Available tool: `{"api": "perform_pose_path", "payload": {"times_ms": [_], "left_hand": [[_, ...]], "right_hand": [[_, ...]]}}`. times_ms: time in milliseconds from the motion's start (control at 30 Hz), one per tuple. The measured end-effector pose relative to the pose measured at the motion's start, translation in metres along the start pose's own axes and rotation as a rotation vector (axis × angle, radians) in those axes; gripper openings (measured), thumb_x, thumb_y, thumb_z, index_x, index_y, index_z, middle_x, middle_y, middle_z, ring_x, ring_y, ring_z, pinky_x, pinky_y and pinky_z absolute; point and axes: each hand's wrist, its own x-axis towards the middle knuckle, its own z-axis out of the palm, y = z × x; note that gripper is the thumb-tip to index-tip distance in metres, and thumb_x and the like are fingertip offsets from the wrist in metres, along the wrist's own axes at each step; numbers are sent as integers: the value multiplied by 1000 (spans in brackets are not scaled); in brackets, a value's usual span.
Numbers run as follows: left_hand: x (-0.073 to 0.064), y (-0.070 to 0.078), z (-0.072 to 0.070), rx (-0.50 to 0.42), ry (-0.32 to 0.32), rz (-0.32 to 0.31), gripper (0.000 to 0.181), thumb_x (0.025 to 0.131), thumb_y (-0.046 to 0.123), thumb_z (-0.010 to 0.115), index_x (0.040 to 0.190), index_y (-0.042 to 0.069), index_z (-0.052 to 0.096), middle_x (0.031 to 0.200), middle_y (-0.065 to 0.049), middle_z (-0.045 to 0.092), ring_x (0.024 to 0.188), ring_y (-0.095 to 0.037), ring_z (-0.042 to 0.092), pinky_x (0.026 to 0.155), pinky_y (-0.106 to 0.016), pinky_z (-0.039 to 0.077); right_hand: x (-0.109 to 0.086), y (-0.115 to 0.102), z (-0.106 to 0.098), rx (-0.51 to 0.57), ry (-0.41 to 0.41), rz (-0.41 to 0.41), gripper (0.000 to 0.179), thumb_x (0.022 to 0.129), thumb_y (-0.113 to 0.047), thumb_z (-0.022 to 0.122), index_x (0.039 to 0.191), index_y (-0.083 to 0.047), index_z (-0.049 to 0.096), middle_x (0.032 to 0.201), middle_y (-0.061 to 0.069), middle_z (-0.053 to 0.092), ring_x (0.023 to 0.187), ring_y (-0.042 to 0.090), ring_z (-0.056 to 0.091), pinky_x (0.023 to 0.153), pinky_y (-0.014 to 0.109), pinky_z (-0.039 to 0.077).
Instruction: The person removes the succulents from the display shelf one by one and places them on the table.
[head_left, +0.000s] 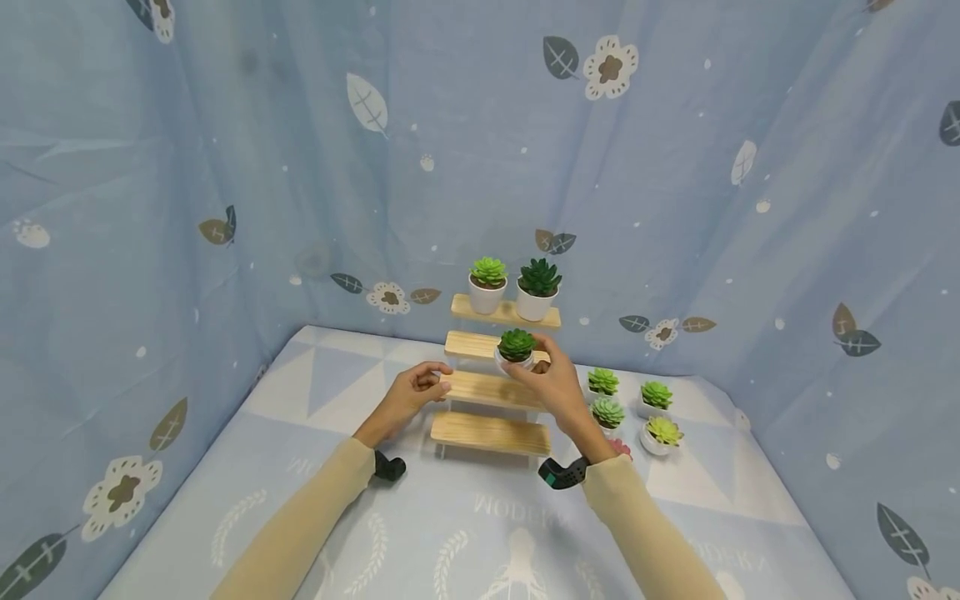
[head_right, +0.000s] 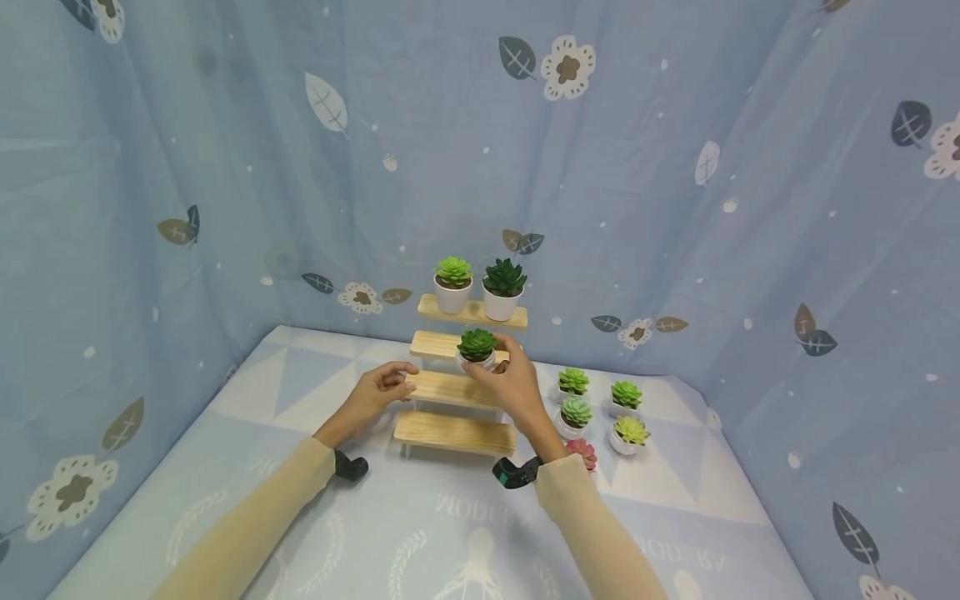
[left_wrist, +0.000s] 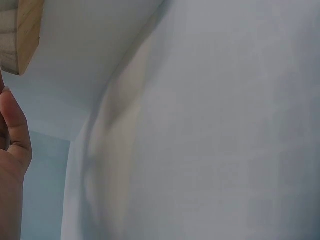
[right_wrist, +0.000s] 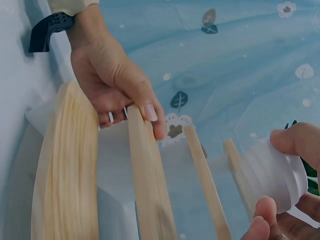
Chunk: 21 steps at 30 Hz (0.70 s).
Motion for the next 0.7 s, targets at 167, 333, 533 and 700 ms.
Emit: {"api": "perform_pose_path", "payload": {"times_ms": [167, 333, 533, 700], "left_hand": [[2, 0, 0, 1, 8, 1, 40, 98, 26, 74, 133, 9, 63, 100, -13, 67, 91, -25, 67, 93, -55, 57], [1, -1, 0, -9, 9, -12, 41, 98, 25, 74, 133, 7, 63, 101, -14, 66, 93, -29, 66, 95, -57, 56], [2, -1, 0, -11, 12, -12, 40, 99, 24, 73, 133, 6, 62, 101, -14, 67, 95, -40, 64, 95, -58, 55], [3, -1, 0, -23, 13, -11, 40, 99, 23, 74, 133, 6, 62, 100, -13, 67, 91, -27, 66, 95, -58, 56]], "right_hand": [[-3, 1, -8, -12, 6, 1, 69, 87, -43, 84, 147, -30, 50, 112, 10, 58, 71, 22, 51, 55, 34, 44], [-7, 6, -17, -18, 11, 3, 70, 88, -40, 84, 148, -25, 49, 128, 10, 53, 72, 24, 52, 53, 34, 45], [-10, 11, -27, -10, 19, 17, 75, 89, -42, 83, 151, -24, 46, 122, 14, 58, 72, 31, 54, 51, 34, 48], [-15, 18, -36, 8, 19, 35, 79, 88, -46, 83, 153, -26, 43, 88, 15, 60, 65, 27, 51, 49, 36, 48]]}}
